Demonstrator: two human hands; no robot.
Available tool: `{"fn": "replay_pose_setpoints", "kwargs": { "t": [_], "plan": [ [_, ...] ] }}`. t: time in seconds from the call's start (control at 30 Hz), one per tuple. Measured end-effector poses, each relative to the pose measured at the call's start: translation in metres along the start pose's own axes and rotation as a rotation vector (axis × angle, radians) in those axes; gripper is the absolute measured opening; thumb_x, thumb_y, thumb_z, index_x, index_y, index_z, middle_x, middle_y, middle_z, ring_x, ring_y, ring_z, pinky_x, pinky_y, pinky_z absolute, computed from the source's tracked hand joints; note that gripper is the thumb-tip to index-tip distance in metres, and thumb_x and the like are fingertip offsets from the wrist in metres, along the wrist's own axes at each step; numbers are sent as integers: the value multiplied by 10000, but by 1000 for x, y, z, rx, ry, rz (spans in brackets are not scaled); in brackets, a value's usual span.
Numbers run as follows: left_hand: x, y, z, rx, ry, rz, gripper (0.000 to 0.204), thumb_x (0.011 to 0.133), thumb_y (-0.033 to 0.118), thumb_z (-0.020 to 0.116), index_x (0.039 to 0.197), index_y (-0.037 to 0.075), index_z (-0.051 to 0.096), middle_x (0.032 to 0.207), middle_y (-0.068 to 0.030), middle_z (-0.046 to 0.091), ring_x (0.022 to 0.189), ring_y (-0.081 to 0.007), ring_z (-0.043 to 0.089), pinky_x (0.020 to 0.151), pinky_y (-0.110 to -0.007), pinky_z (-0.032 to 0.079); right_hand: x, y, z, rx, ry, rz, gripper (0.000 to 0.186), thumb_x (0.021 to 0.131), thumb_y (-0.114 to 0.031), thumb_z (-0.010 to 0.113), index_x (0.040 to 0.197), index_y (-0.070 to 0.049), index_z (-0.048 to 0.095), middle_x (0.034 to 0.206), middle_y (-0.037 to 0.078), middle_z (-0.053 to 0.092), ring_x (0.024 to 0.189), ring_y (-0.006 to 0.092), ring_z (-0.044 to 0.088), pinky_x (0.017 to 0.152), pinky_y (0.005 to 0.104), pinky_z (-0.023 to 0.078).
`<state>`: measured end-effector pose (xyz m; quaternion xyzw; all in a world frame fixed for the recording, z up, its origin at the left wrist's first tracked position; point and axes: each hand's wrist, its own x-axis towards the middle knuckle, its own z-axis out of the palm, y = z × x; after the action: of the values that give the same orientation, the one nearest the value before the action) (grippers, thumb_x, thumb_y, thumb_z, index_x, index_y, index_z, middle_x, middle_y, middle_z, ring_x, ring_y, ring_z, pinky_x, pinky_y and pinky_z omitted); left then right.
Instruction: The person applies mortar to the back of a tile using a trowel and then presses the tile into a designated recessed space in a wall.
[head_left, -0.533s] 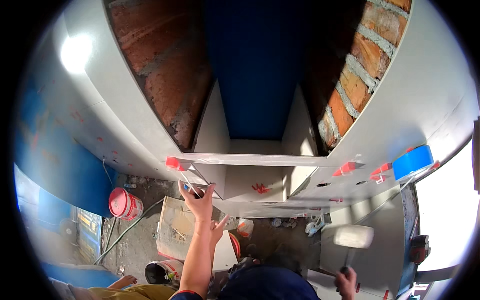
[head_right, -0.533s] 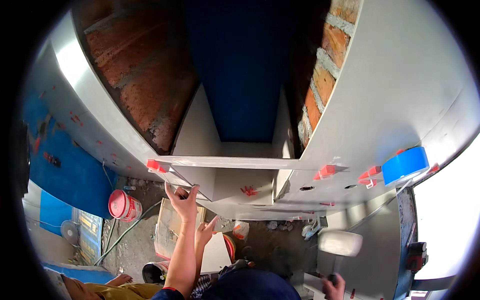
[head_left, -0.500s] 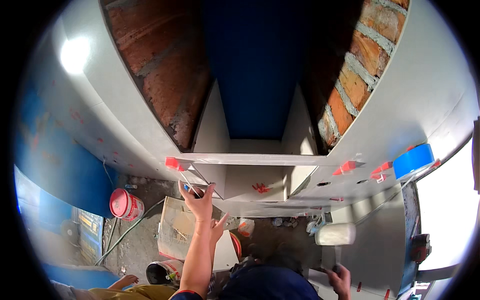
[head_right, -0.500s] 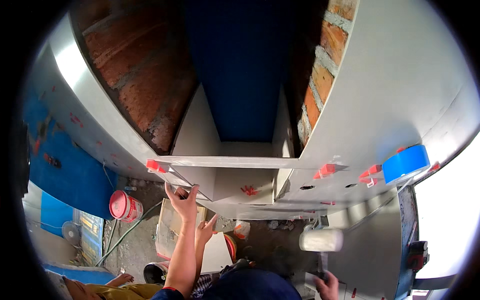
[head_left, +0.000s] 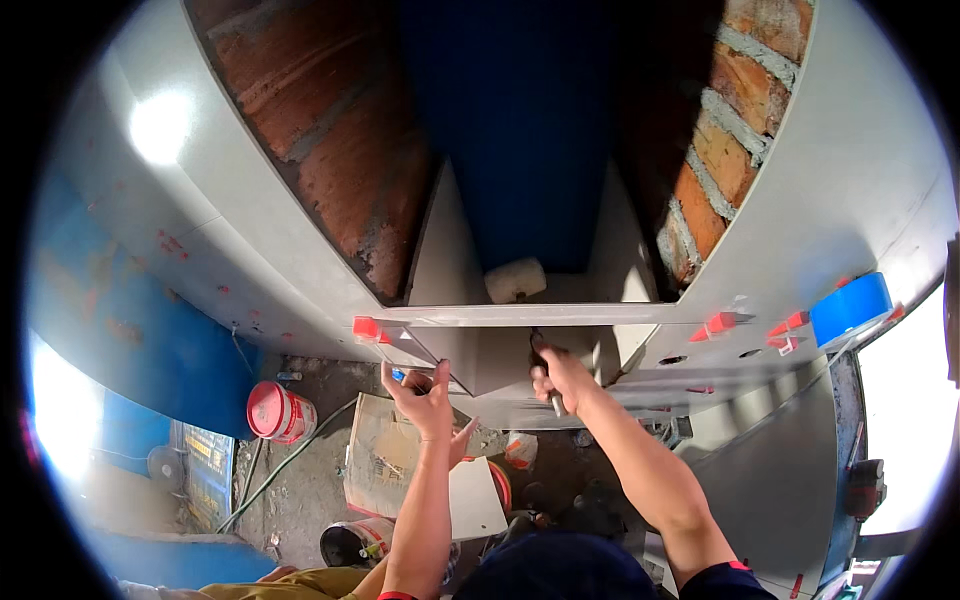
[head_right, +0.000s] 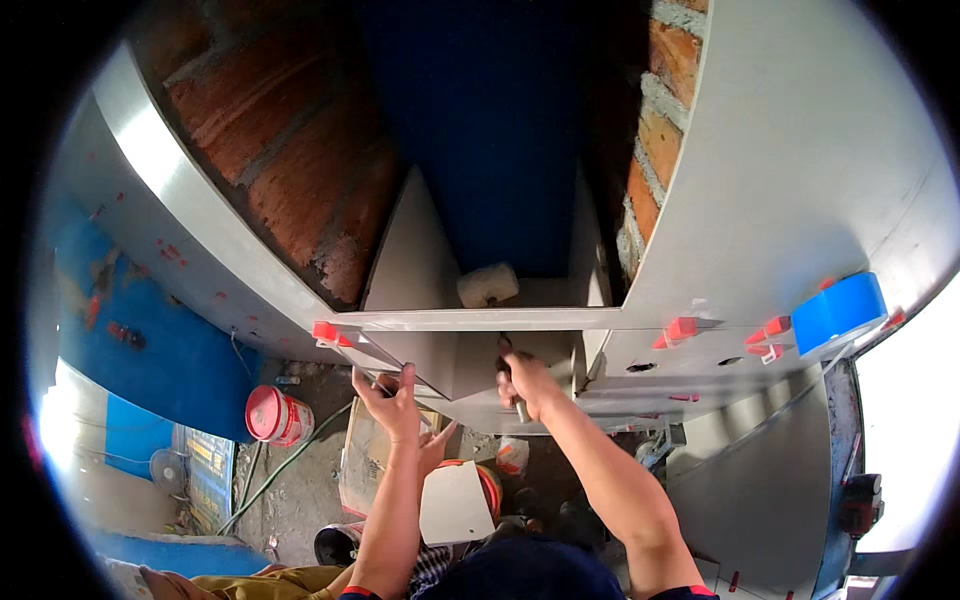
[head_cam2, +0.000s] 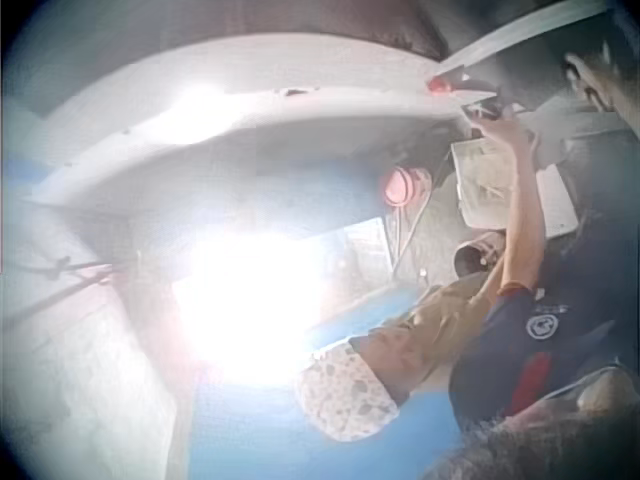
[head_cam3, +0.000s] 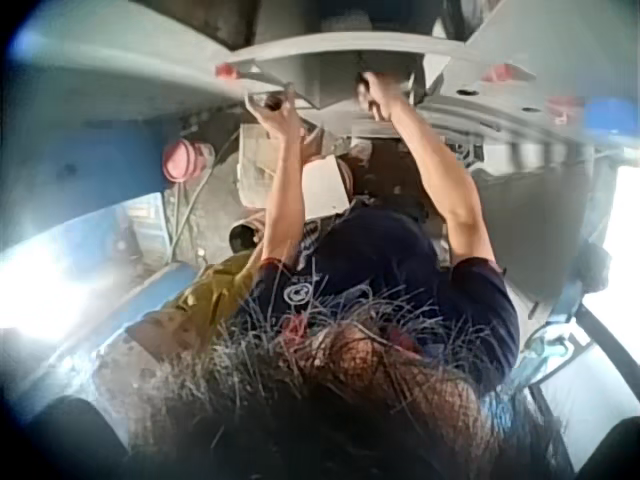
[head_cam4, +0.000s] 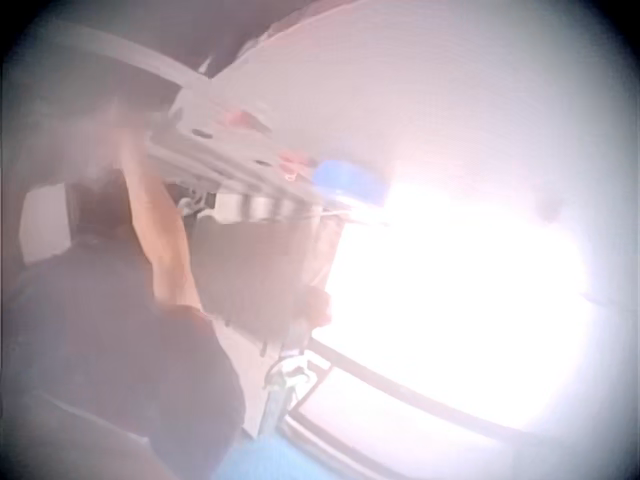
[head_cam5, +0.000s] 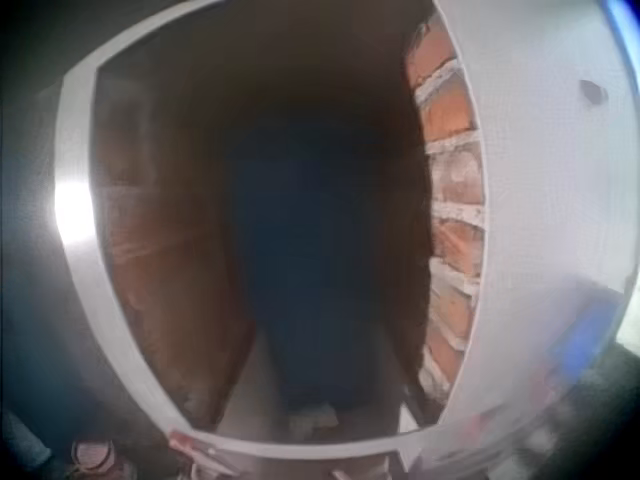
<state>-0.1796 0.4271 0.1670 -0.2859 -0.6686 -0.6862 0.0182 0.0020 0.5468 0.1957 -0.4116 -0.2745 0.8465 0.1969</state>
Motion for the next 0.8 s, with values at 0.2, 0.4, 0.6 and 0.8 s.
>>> {"fn": "replay_pose_setpoints", "kwargs": {
  "t": [0.2, 0.4, 0.6, 0.8],
  "plan": [
    [0, 22, -1, -69, -5, -11, 782, 762, 37, 752, 1370, -30, 265, 608, 38, 393, 584, -63, 355, 546, -194, 272, 59, -26, 5, 91, -62, -34, 270, 952, -319, 491, 796, -100, 505, 590, 44, 464, 449, 156, 439, 420, 306, 373],
    [22, 64, 1, -110, 76, -5, 944, 683, 74, 831, 1409, -38, 239, 606, 37, 436, 572, -67, 387, 558, -195, 316, 65, -49, 12, -70, 5, -29, 312, 940, -338, 554, 1005, -33, 571, 608, 69, 550, 454, 177, 508, 446, 313, 450],
    [29, 68, 2, -89, 78, -29, 916, 687, 137, 859, 1357, -96, 279, 584, 50, 417, 559, -56, 368, 548, -194, 300, 63, -59, 25, -33, 5, -94, 369, 960, -307, 522, 1231, -57, 514, 665, 75, 553, 493, 175, 497, 433, 315, 417],
    [28, 56, 3, -80, 65, 47, 904, 682, 157, 865, 1336, -96, 294, 584, 49, 421, 557, -60, 369, 540, -198, 293, 45, -45, 36, -52, -23, -286, 271, 957, -318, 514, 1020, -56, 548, 609, 65, 542, 489, 176, 501, 434, 308, 410]
  ]
}}
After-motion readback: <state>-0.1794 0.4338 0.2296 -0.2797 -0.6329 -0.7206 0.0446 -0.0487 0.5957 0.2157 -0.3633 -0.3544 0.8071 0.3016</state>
